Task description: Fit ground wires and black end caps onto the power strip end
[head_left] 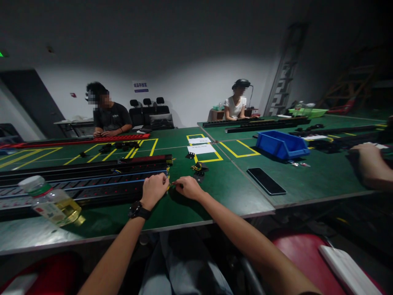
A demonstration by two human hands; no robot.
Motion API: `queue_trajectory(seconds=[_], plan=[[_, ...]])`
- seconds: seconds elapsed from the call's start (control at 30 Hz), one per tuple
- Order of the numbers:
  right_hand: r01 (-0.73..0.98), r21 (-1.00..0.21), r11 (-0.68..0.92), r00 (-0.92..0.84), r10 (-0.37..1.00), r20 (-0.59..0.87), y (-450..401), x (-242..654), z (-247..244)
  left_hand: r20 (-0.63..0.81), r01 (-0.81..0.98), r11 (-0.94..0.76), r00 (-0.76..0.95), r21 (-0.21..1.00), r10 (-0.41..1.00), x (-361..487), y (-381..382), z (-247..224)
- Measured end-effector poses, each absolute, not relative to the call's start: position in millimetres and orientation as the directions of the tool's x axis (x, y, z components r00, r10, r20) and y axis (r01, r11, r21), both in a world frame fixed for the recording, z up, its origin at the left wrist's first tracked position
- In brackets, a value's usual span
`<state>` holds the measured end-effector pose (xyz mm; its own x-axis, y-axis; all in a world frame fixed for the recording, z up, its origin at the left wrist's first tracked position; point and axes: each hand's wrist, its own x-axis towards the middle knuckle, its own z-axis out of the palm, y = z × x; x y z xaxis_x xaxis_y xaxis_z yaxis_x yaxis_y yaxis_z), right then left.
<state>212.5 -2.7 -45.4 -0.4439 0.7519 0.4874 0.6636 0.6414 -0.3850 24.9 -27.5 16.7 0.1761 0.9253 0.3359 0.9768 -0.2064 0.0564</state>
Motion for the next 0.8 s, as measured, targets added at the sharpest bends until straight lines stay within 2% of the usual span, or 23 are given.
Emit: queue_trajectory(seconds=[0.1,0.37,0.57,0.8], plan=[[0.667,-0.390,0.634,-0.436,0.758,0.486,-2,212,-46,0.344,0.979,-0.197,0.169,0.047,0.924,26,-30,14],[0.671,-0.403,0.622,-0.422,0.768,0.483,-3,211,-45,0.350,0.955,-0.281,0.295,-0.090,0.889,22,-33,13],[0.677,-0.396,0.620,-0.421,0.768,0.483,-3,211,-44,0.391,0.954,-0.293,0.292,-0.059,0.873,22,-35,6],[0.680,-0.391,0.620,-0.430,0.769,0.473,-4,212,-43,0.537,0.963,-0.267,0.247,-0.042,0.807,26,-39,-13]])
